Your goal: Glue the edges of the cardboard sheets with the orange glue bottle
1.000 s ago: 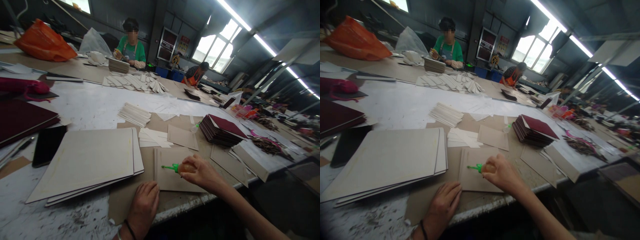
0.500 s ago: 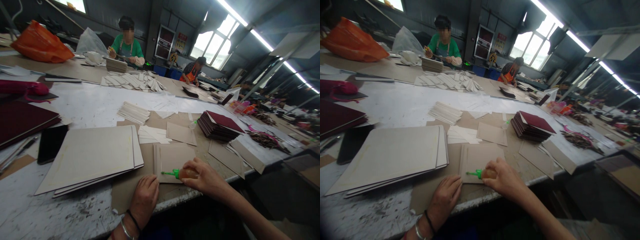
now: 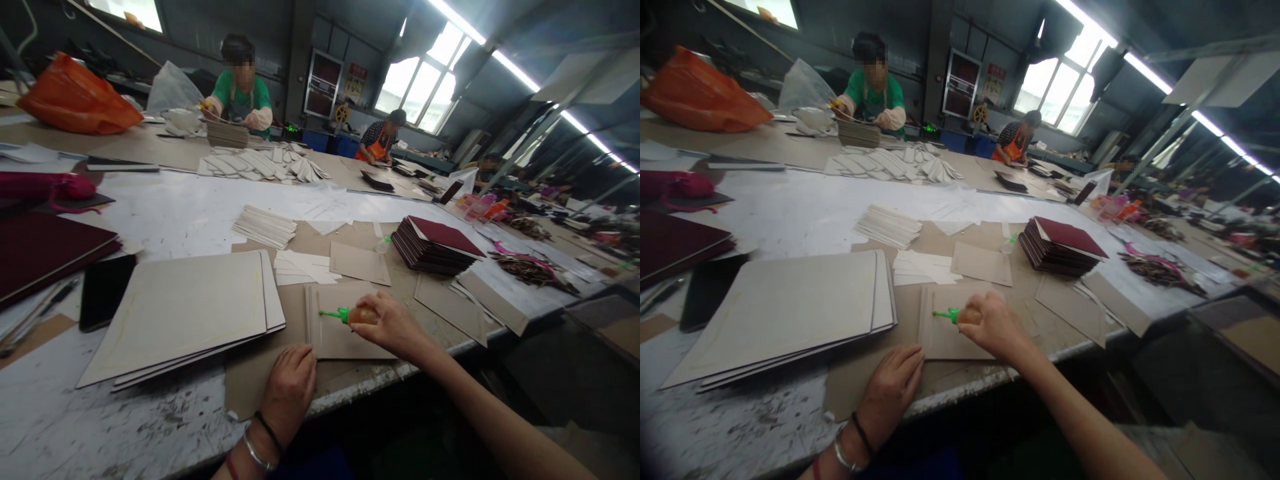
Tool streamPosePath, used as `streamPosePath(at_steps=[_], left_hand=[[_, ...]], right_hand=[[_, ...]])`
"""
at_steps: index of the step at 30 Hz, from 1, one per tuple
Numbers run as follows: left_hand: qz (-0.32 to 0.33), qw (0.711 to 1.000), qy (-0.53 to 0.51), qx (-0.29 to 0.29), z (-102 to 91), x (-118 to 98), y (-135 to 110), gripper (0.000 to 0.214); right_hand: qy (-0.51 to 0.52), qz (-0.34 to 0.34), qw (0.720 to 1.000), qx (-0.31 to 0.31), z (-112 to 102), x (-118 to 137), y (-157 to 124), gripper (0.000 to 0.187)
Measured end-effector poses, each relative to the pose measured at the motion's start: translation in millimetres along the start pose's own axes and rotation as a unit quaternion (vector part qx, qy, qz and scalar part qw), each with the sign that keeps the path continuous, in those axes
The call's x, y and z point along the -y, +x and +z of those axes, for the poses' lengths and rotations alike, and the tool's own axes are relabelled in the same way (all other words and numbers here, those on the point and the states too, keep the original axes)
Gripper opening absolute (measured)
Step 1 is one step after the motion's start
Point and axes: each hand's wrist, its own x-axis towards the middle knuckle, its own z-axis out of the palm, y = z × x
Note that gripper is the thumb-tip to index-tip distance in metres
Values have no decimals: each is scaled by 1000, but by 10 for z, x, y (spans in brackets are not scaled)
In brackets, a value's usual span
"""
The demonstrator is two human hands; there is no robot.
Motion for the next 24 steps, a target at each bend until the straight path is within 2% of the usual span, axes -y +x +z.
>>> streamPosePath(at_steps=[6,11,24], left_hand=[[0,1000,1,-1,-8,-7,8,24],[-1,1000,0,2,-9,-9,10,23],[5,1000,4,10,9,-5,-8,21]], right_hand=[[-1,-15,999,42,-41,8,-132,20],[0,7,997,82,-90,41,-328,22],[36,6,995,94,-57,-45,-496,23]])
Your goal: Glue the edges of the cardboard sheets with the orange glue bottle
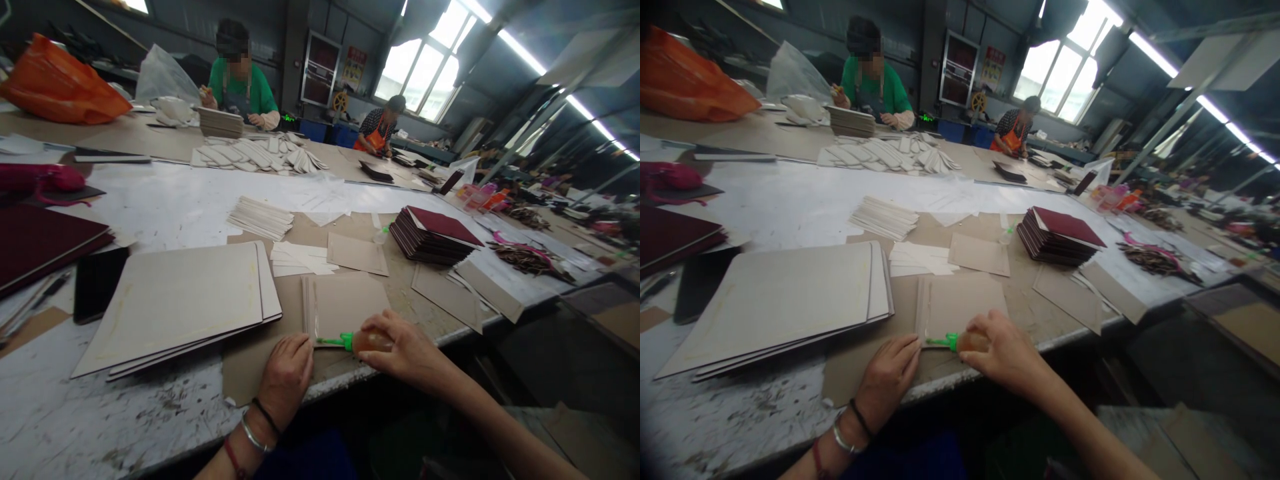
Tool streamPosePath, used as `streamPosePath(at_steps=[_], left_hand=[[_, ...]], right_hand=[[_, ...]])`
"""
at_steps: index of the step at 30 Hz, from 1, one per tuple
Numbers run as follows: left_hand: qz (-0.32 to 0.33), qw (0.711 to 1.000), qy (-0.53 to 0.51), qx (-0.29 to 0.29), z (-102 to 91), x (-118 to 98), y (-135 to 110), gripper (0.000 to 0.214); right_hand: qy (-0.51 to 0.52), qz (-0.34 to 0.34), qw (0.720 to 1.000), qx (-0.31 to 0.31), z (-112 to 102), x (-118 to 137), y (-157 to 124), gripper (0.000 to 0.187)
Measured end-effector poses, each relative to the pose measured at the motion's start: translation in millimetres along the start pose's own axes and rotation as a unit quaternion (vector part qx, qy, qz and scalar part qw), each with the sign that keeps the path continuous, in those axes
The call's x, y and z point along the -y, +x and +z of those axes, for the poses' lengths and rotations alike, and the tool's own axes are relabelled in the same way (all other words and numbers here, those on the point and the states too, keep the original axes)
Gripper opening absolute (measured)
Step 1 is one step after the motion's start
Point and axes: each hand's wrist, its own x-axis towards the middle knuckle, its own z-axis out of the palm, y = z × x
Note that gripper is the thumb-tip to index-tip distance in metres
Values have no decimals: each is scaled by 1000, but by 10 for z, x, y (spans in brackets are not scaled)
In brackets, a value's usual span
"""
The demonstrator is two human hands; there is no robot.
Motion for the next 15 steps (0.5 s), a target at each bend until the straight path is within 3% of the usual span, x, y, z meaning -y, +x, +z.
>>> streamPosePath(at_steps=[15], left_hand=[[15,1000,12,5,8,29,-23,20]], right_hand=[[-18,37,999,1,-132,-220,-165,21]])
